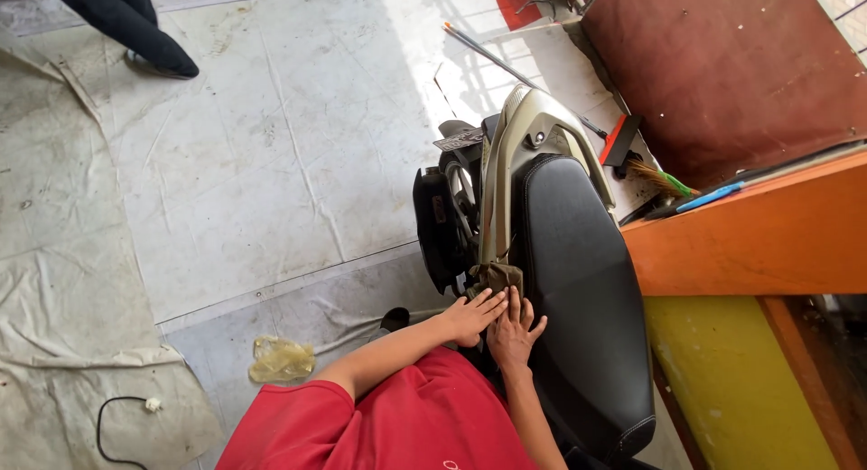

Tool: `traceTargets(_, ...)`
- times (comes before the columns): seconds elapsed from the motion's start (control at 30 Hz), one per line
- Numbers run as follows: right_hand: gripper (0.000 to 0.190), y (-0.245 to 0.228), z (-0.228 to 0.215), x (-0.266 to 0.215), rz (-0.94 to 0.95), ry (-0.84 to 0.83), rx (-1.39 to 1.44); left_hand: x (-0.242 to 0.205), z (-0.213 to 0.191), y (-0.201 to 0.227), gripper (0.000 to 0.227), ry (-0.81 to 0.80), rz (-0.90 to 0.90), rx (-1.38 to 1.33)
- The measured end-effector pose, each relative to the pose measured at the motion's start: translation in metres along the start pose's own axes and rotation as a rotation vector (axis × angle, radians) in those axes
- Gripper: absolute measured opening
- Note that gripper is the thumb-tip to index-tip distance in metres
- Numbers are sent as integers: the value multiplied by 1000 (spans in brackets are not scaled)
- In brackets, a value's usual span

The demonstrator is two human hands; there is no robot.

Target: The person cleans the rear side panel and seat area of a motorcycle using a cloth. They wipe the beige bodywork and the black seat repeatedly while standing in a workshop.

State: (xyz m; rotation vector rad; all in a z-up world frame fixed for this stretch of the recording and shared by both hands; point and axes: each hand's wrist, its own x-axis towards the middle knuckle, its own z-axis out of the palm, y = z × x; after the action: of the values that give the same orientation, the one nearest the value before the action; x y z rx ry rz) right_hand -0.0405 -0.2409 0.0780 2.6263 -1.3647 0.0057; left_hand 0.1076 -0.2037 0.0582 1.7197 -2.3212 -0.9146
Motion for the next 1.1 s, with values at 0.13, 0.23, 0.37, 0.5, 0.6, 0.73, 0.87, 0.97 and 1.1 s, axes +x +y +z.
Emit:
traceTargets(0.13, 81, -3, -5, 28, -27, -61, -142, 7, -39, -17, 107, 11, -48, -87)
traceTargets(0.23, 85, -8, -14, 53, -22, -113, -96, 13, -62, -30, 99, 91, -60, -134)
traceTargets(0.37, 87, -10, -17, 54, -25, -58, 26, 27, -34, -38, 96, 232, -103, 167)
traceTargets(0.5, 86, -2, -6, 32, -77, -34, -15, 21, -10, -15, 97, 81, -173, 364)
traceTargets(0.6, 87, 12, 3, -2, -131, -105, -41, 2, -4, 14, 99, -18, -198, 335)
traceTargets(0.73, 87, 34, 13, -9, -211, -114, -22, 4, 6, 22, 99, -43, -234, 302)
traceTargets(0.87, 84, 68, -5, 22, -378, -97, 110, 23, 29, 29, 96, 244, -306, 24)
traceTargets(0.97, 80, 90, -13, 32, -383, -129, 260, 37, 27, 38, 95, 445, -312, -100)
traceTargets(1.1, 70, 131, -1, 30, -176, -76, 511, 48, 19, 56, 93, 560, -413, -80)
